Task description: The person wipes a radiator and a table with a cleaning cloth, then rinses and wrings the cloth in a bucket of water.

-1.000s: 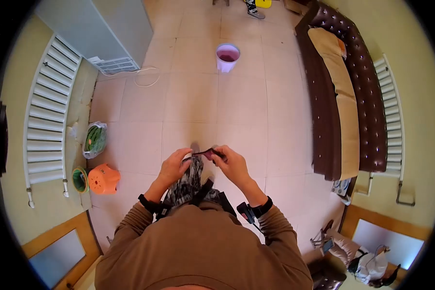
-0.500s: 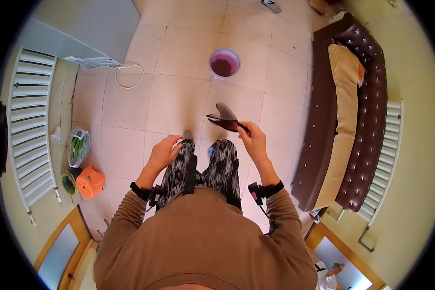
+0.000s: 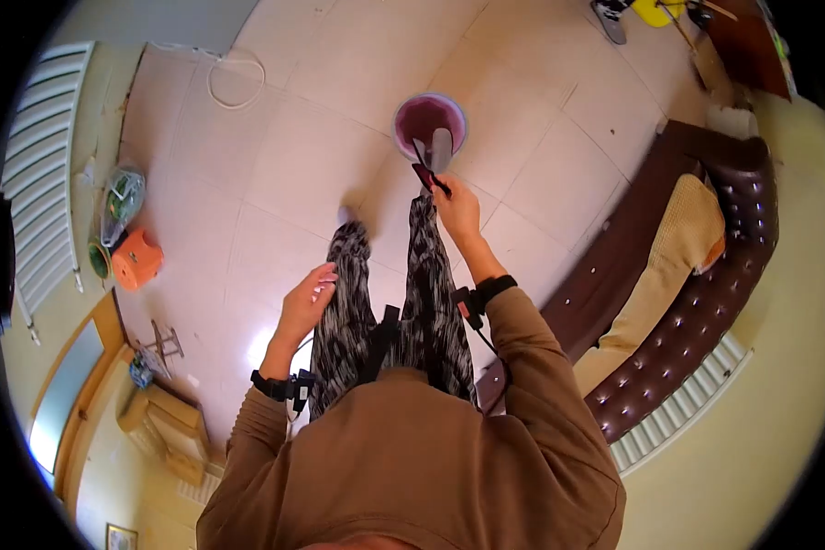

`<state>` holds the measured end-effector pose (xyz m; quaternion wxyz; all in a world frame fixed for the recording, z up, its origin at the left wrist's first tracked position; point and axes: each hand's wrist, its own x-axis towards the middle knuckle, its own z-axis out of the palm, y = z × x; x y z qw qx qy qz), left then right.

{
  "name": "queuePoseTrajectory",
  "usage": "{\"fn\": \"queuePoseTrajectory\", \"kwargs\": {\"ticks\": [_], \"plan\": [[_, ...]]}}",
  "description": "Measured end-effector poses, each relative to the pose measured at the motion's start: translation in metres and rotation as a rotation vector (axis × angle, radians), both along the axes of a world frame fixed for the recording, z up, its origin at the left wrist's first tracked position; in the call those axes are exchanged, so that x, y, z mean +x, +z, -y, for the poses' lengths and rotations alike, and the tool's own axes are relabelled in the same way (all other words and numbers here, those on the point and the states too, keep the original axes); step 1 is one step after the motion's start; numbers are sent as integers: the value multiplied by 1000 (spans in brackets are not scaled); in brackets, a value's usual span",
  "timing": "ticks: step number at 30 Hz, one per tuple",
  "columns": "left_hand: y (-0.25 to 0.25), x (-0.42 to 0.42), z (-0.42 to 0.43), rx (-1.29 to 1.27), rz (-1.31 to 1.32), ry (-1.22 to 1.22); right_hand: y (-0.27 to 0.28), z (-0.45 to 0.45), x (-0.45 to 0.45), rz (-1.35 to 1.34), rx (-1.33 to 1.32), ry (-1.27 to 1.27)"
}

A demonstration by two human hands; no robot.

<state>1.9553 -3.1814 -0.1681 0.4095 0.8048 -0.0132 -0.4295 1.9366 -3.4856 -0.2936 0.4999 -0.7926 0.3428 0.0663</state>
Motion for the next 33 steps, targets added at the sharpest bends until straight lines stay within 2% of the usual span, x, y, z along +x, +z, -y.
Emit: {"fn": "queuePoseTrajectory", "kwargs": {"ticks": [1,2,4,6,8,9,12,13,16,19,20,25,26,27,29,31,33], "plan": [[-8,-2,13,-13,-6,22,-25,11,8,-19,-98,60],[-16,-4,20,-10,-35,23,-51,18,14,-36,-88,76],[-35,-4,38,-21,-98,57,-98,36,32,-107,-283,257],[-69,-13,48,-48,-101,73,-164,53,49,-111,-278,266],[-87,-10,60,-13,-109,79,-223,62,68,-231,-408,418],[-104,-15,58,-6,-130,95,-254,59,71,-211,-327,356],[-149,-19,63,23,-152,107,-330,58,98,-334,-364,489],[-161,-19,64,28,-186,141,-350,56,103,-337,-399,593],[-196,-21,63,45,-244,206,-411,45,110,-378,-460,676],[-219,-21,63,81,-309,276,-454,41,116,-552,-466,731],[-224,-23,63,84,-316,304,-463,40,117,-657,-464,773],[-243,-18,74,79,-332,364,-491,48,110,-633,-450,812],[-253,-13,78,55,-262,282,-490,49,108,-616,-441,798],[-262,-5,84,27,-192,199,-482,50,104,-618,-442,801],[-282,20,106,-42,-90,215,-448,52,90,-517,-335,733],[-314,41,129,-54,-144,285,-396,50,85,-417,-257,639],[-357,64,152,-58,-322,329,-354,54,71,-412,-51,392]]}}
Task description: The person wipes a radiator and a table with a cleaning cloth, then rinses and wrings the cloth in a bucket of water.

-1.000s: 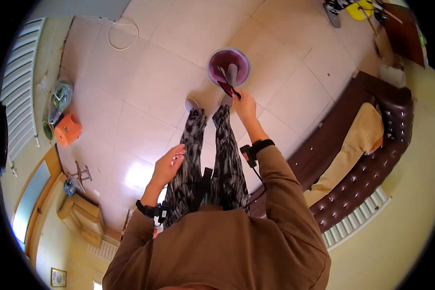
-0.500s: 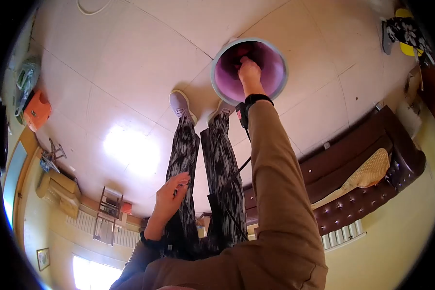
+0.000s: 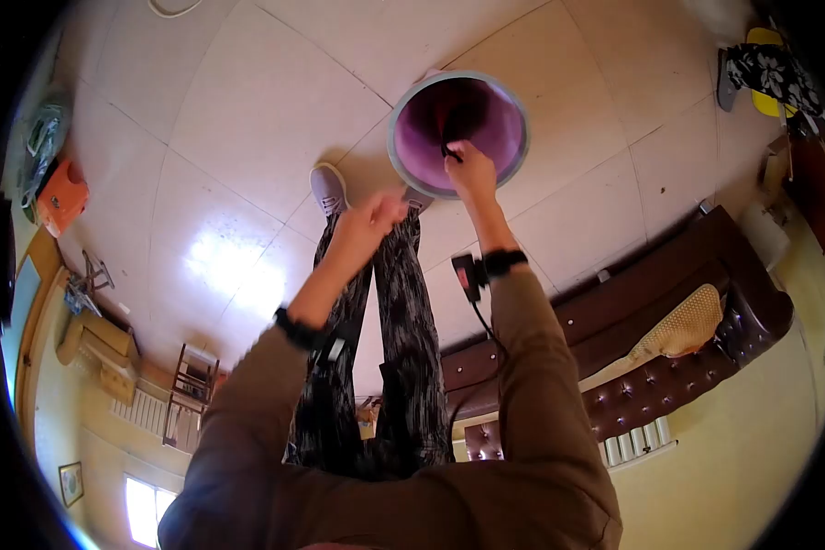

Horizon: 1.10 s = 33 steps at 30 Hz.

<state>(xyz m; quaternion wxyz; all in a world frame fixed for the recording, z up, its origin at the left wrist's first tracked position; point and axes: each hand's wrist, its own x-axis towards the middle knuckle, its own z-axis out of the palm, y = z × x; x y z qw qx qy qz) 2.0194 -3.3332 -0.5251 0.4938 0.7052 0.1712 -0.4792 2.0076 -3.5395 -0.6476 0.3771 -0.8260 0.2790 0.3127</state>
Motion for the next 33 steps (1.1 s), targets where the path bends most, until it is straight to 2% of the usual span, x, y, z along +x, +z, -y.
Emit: {"fn": "queuePoseTrajectory", "kwargs": {"ticks": [2,3,4,5,6,7,8,10,11,13,15,17,19,20,22,26,29,31,33], "plan": [[-37,15,28,-258,-360,418,57,5,-2,23,-29,-29],[-44,26,46,-267,-355,413,75,9,-4,14,67,-161],[-48,32,62,-157,-519,581,93,10,-10,-1,164,-294],[-54,37,75,-41,-678,747,112,9,-12,3,158,-297],[-64,37,82,-46,-674,748,129,8,-11,0,242,-400],[-77,31,87,-201,-708,791,142,7,-11,-8,329,-504],[-89,23,92,-357,-739,829,152,10,-11,-8,330,-504],[-107,9,102,-292,-636,859,159,18,-13,-7,566,-606],[-115,5,105,-227,-530,886,150,19,-15,-3,569,-607],[-101,9,105,-139,-521,818,115,21,-16,217,751,-1040],[-91,2,107,-205,-448,953,64,24,-12,263,734,-1057],[-71,4,105,-197,-461,889,30,21,3,271,682,-1038],[-54,9,103,-183,-476,822,14,14,13,119,986,-1132],[-47,12,103,-196,-457,792,8,12,14,114,988,-1135],[-41,11,104,-212,-392,775,2,11,11,-121,1254,-1215],[-52,16,97,-187,-486,769,-3,10,11,-13,1141,-1192],[-57,12,92,-154,-555,804,-5,9,14,252,596,-911],[-62,4,90,-192,-581,827,3,11,19,179,588,-944],[-68,-2,90,-233,-609,849,4,12,22,261,345,-564]]}}
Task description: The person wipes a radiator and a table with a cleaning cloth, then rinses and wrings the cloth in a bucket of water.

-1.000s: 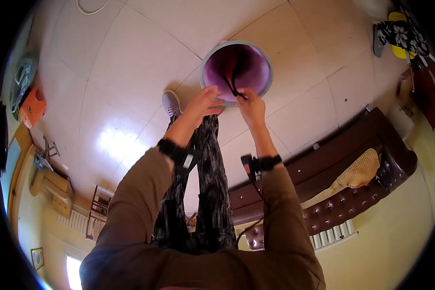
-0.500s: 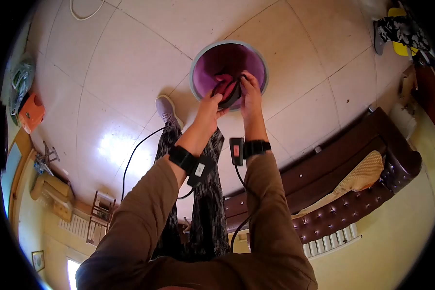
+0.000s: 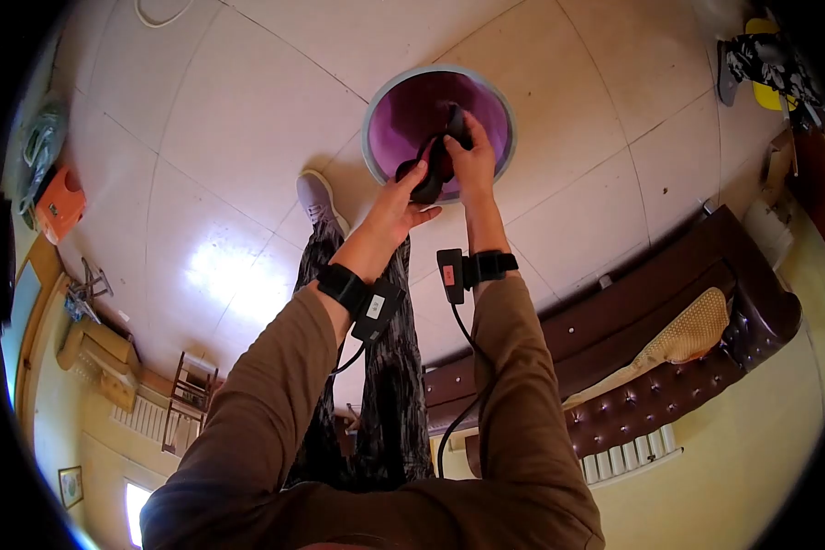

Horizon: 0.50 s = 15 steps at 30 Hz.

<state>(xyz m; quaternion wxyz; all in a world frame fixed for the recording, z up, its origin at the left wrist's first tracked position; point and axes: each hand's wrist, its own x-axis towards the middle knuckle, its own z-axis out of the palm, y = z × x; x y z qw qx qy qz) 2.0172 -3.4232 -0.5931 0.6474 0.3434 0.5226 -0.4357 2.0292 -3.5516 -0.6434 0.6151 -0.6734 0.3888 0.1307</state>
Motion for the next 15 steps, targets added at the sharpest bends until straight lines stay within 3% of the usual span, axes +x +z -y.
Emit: {"fn": "queuePoseTrajectory", "kwargs": {"ticks": [1,3,6,8,10,11,12,14,15], "plan": [[-3,-2,0,-71,13,11,4,0,0,-5,-1,0],[-6,0,3,-143,23,23,20,-2,-4,55,-304,275],[-6,11,4,-230,-12,121,36,-9,-17,204,-371,402],[-10,18,1,-308,49,42,55,-18,-22,223,-328,402],[-12,20,1,-301,94,82,74,-23,-21,300,-109,395],[-11,19,0,-266,95,97,65,-18,-30,354,59,266],[-8,21,-1,-232,97,111,60,-10,-34,354,59,264],[-10,19,-2,-254,45,158,55,6,-37,294,518,-296],[-13,18,-3,-275,68,178,57,7,-35,297,378,-336]]}}
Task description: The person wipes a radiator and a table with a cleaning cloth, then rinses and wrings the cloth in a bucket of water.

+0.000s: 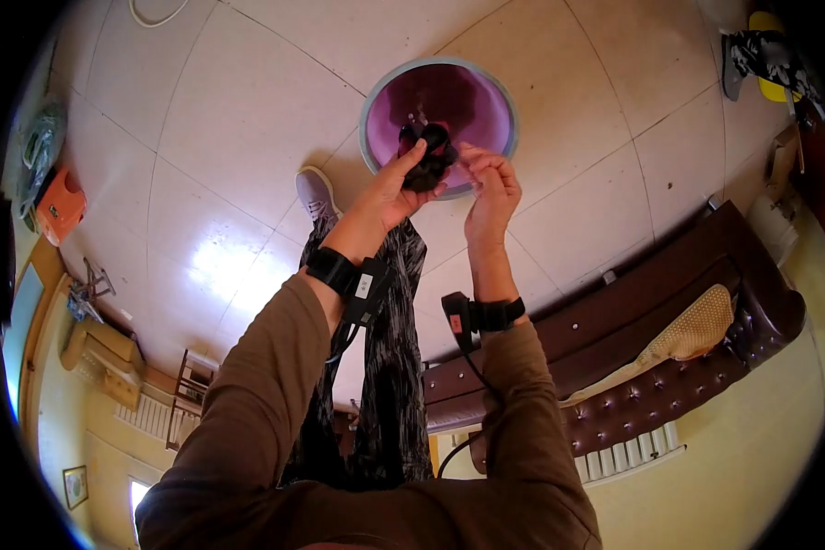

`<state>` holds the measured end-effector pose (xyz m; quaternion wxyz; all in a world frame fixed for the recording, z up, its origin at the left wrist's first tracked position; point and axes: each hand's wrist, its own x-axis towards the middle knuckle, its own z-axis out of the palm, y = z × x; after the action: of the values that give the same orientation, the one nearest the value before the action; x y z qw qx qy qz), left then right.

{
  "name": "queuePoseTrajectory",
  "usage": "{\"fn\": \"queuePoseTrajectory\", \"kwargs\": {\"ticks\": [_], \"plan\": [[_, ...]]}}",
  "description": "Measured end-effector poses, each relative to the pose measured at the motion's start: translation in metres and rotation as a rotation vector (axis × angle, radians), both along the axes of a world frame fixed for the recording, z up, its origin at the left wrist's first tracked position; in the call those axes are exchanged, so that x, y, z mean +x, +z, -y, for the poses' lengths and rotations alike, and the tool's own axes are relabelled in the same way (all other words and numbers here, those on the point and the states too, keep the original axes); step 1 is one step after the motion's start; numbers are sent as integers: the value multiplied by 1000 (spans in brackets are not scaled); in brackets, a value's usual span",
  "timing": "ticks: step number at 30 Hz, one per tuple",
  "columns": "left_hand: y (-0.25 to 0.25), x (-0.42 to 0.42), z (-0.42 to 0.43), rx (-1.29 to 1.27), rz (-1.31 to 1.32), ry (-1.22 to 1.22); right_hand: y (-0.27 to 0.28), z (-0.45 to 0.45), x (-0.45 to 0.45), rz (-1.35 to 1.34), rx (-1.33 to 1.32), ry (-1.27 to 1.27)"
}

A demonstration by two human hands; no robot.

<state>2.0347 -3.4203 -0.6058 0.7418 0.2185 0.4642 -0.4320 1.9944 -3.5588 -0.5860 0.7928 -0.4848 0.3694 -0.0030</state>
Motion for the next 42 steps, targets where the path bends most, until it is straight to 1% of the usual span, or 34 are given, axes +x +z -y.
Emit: {"fn": "queuePoseTrajectory", "kwargs": {"ticks": [1,2,3,4,5,7,8,10,11,13,14,15,17,18,20,21,23,27,29,30,31,32,33,34,35,36,37,39,40,42], "plan": [[-3,-1,0,-21,22,23,-3,-1,6,-1,-1,-1],[-7,-3,-1,-26,20,20,-9,-3,14,-122,-31,15],[-4,0,-2,-73,-37,26,-12,-3,21,-246,-63,29],[-2,4,-4,-122,-93,31,-11,-1,26,-242,284,58],[3,4,-6,-131,-94,28,-11,-4,29,-243,275,53],[17,7,-5,-230,-56,-35,-13,-8,37,-115,808,187],[17,7,-7,-243,-60,-37,-16,-3,38,-119,796,182],[18,5,-11,-296,15,-190,-22,3,38,-135,665,327],[19,5,-9,-300,13,-189,-24,6,38,-139,662,326],[25,7,-5,-208,129,-443,-19,6,43,-265,469,410],[28,8,-2,-196,137,-440,-15,1,45,-295,375,345],[26,7,-1,-195,135,-437,-19,3,44,-299,376,348],[21,8,1,-146,281,-592,-28,10,40,-294,429,455],[19,9,3,-147,280,-590,-30,12,41,-296,429,457],[16,11,5,-142,344,-686,-32,13,42,-298,316,491],[15,15,5,-140,344,-687,-33,12,43,-296,318,490],[13,21,4,-149,393,-873,-35,8,41,-271,72,570],[9,27,-6,-187,320,-886,-27,3,40,-353,73,569],[13,28,-12,-350,127,-594,-11,2,46,-197,441,330],[14,25,-12,-349,123,-597,-6,8,44,-111,629,312],[15,22,-11,-464,54,-488,-5,7,44,-111,630,309],[16,20,-9,-575,-15,-375,-5,6,45,-35,710,314],[17,15,-7,-575,-17,-376,-4,5,44,41,790,318],[18,10,-5,-588,-66,-324,-8,8,41,40,792,316],[20,6,-5,-600,-115,-271,-16,13,38,23,819,379],[23,5,-4,-605,-83,-235,-19,14,39,5,844,442],[25,5,-5,-605,-86,-235,-19,14,39,4,844,439],[28,6,-7,-558,-82,-188,-17,14,45,-90,598,604],[28,6,-6,-560,-83,-186,-15,11,47,-123,565,603],[25,8,-5,-442,-38,-362,-16,12,45,-169,543,626]]}}
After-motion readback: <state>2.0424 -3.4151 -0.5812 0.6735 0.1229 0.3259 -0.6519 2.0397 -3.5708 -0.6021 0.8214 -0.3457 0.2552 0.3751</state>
